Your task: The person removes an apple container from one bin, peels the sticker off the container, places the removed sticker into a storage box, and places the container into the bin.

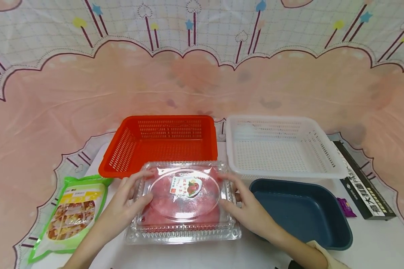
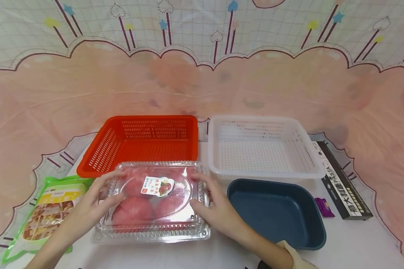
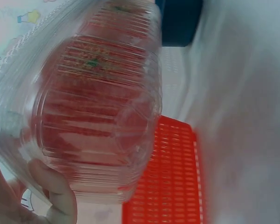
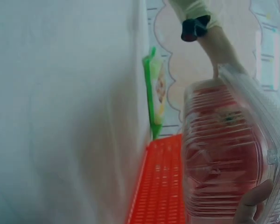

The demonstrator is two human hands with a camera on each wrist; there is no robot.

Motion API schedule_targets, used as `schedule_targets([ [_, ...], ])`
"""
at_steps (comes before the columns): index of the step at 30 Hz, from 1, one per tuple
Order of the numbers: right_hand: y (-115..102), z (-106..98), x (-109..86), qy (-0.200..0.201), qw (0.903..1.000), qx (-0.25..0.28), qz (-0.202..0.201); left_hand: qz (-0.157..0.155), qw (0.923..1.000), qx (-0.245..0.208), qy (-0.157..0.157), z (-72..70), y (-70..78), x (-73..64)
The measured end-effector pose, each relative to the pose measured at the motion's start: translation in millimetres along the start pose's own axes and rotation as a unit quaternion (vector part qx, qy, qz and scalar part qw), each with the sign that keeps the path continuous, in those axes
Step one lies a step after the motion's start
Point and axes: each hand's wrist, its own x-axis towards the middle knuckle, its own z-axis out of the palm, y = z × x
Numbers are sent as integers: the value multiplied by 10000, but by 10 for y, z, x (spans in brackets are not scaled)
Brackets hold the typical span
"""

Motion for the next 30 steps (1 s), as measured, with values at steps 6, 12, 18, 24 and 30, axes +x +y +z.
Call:
schedule_targets([
  [6,73,86,-27,-102,9997,157,164,52,10000,-32,-40,17,-112,-43],
  [12,178,204,-29,-215,9991,297,209,127,9996,224,66,78,-292,-124],
  [18,270,327,-5,-300,9995,81,-49,104,9998,180,40,71,-442,-184],
  [24,309,452,29,-528,9984,208,-88,-27,9990,442,98,8,-562,-251],
  [30,308,530,61,-610,9977,296,-17,165,9983,520,207,-42,-641,-288],
])
